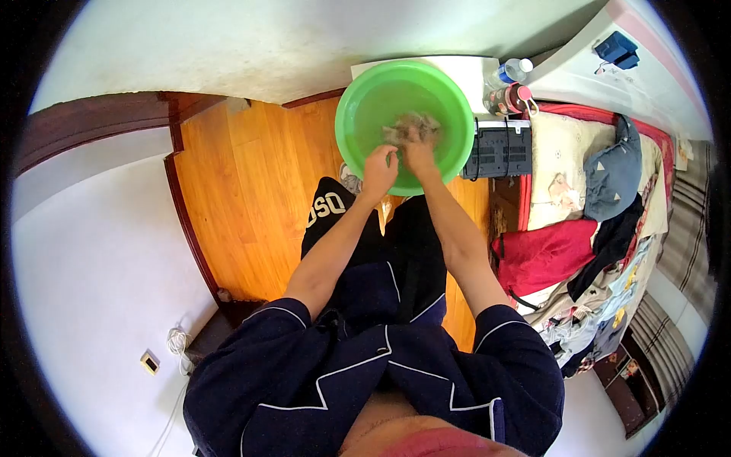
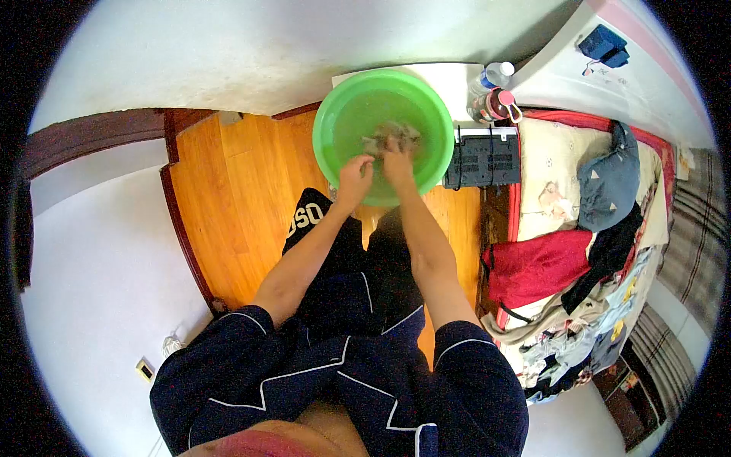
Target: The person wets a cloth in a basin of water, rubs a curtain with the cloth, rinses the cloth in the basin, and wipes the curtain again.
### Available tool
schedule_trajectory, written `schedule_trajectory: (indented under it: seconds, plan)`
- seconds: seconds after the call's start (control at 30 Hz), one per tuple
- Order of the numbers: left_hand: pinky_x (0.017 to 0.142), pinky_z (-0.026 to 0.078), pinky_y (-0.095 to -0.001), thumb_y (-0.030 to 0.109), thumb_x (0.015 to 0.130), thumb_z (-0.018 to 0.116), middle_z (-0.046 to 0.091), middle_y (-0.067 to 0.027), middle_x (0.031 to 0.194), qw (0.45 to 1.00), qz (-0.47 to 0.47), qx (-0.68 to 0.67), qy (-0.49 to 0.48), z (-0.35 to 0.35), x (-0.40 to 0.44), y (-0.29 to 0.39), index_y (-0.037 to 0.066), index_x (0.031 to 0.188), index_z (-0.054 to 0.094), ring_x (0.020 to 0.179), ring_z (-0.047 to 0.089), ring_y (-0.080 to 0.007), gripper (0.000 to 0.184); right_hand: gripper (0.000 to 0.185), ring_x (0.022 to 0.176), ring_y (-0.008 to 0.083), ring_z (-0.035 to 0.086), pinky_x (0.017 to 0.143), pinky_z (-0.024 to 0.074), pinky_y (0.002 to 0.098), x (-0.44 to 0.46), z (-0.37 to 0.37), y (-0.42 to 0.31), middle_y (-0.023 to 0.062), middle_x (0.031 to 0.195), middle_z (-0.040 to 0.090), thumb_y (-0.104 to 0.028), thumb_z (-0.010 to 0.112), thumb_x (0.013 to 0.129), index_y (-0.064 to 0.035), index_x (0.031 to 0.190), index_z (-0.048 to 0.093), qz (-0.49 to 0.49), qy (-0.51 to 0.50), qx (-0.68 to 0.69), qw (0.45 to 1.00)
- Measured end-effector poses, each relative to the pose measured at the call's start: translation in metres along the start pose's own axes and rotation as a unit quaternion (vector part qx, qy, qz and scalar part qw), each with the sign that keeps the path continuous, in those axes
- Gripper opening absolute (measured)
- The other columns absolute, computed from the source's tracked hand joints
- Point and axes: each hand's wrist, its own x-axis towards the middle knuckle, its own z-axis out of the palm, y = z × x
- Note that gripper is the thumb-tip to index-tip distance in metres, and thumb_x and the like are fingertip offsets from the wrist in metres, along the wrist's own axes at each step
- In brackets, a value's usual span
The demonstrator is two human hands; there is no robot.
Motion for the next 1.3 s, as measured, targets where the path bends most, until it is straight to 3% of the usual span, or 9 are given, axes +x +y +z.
schedule_trajectory:
  seconds: [0.07, 0.3, 0.4, 0.47, 0.53, 0.87, 0.97, 1.2, 1.3]
  plan:
    - [0.076, 0.047, -0.0351, 0.008, 0.083, 0.054, 0.063, -0.0175, 0.096, 1.000, 0.000, -0.003, -0.004, 0.000, 0.000, -0.002, 0.000, 0.097, 0.061, 0.087, 0.061, -0.0311, 0.018, 0.030, 0.126, 0.0367, 0.034, 0.103, 0.0300, 0.0498, -0.003, -0.005, -0.006, 0.0040, 0.144, 0.030, -0.014, 0.053, 0.081, -0.0193, 0.108, 0.065, -0.162, -0.028, -0.121, 0.979]
    - [0.075, 0.047, -0.0376, 0.008, 0.083, 0.052, 0.063, -0.0187, 0.088, 1.000, -0.015, -0.007, -0.014, 0.003, -0.006, -0.017, -0.002, 0.092, 0.062, 0.083, 0.060, -0.0336, 0.017, 0.026, 0.115, 0.0371, 0.048, 0.092, 0.0435, 0.0442, 0.010, -0.030, 0.004, 0.0093, 0.133, 0.045, -0.005, 0.051, 0.079, -0.0111, 0.100, 0.066, -0.085, 0.078, 0.007, 0.993]
    - [0.075, 0.047, -0.0371, 0.013, 0.086, 0.050, 0.064, -0.0191, 0.088, 0.995, -0.097, -0.017, 0.008, 0.004, 0.000, -0.011, -0.001, 0.099, 0.060, 0.084, 0.061, -0.0322, 0.022, 0.025, 0.099, 0.0351, 0.059, 0.084, 0.0485, 0.0403, 0.018, -0.056, -0.010, 0.0131, 0.110, 0.061, 0.001, 0.051, 0.078, -0.0066, 0.098, 0.064, -0.101, -0.105, 0.074, 0.987]
    - [0.075, 0.047, -0.0370, 0.016, 0.087, 0.049, 0.064, -0.0192, 0.088, 0.987, -0.155, -0.025, 0.033, 0.008, 0.007, -0.006, -0.001, 0.102, 0.059, 0.084, 0.062, -0.0315, 0.025, 0.027, 0.075, 0.0329, 0.065, 0.075, 0.0509, 0.0422, 0.011, -0.067, -0.019, 0.0149, 0.093, 0.066, -0.001, 0.052, 0.077, -0.0022, 0.102, 0.061, -0.033, 0.025, 0.499, 0.866]
    - [0.073, 0.048, -0.0369, 0.020, 0.088, 0.046, 0.063, -0.0214, 0.095, 0.884, -0.361, -0.287, 0.079, 0.018, 0.018, -0.012, -0.001, 0.109, 0.056, 0.090, 0.061, -0.0295, 0.031, 0.028, 0.077, 0.0314, 0.064, 0.076, 0.0506, 0.0421, 0.004, -0.077, -0.033, 0.0160, 0.094, 0.065, -0.002, 0.052, 0.077, -0.0013, 0.104, 0.060, -0.039, 0.064, 0.483, 0.872]
    - [0.086, 0.043, -0.0351, 0.015, 0.081, 0.047, 0.058, -0.0237, 0.109, 0.949, -0.291, -0.119, 0.002, 0.023, 0.028, -0.064, -0.007, 0.111, 0.055, 0.102, 0.055, -0.0338, 0.038, 0.032, 0.084, 0.0345, 0.060, 0.077, 0.0489, 0.0408, -0.030, 0.000, -0.024, 0.0178, 0.092, 0.063, -0.004, 0.056, 0.071, -0.0080, 0.103, 0.061, -0.059, 0.170, -0.079, 0.980]
    - [0.082, 0.046, -0.0365, 0.020, 0.084, 0.049, 0.058, -0.0206, 0.108, 0.948, -0.299, -0.079, -0.080, 0.017, 0.026, -0.063, -0.002, 0.113, 0.054, 0.105, 0.054, -0.0314, 0.037, 0.026, 0.084, 0.0355, 0.059, 0.077, 0.0482, 0.0418, -0.015, 0.014, -0.005, 0.0190, 0.089, 0.061, -0.004, 0.057, 0.071, -0.0051, 0.096, 0.063, -0.001, 0.067, 0.213, 0.975]
    - [0.072, 0.050, -0.0401, 0.038, 0.091, 0.045, 0.060, -0.0098, 0.094, 0.800, -0.442, -0.401, -0.070, -0.001, 0.046, -0.015, 0.007, 0.107, 0.055, 0.090, 0.058, -0.0269, 0.037, 0.029, 0.083, 0.0345, 0.058, 0.077, 0.0481, 0.0389, -0.026, -0.062, -0.045, 0.0189, 0.096, 0.060, -0.004, 0.056, 0.069, -0.0032, 0.097, 0.062, -0.114, 0.050, 0.289, 0.949]
    - [0.065, 0.051, -0.0360, 0.038, 0.091, 0.044, 0.059, -0.0079, 0.088, 0.802, -0.411, -0.429, -0.060, -0.001, 0.051, -0.011, 0.008, 0.099, 0.055, 0.078, 0.058, -0.0225, 0.033, 0.031, 0.086, 0.0345, 0.056, 0.075, 0.0477, 0.0362, -0.036, -0.066, -0.059, 0.0192, 0.106, 0.056, -0.009, 0.059, 0.074, -0.0058, 0.105, 0.059, -0.225, 0.281, 0.170, 0.917]
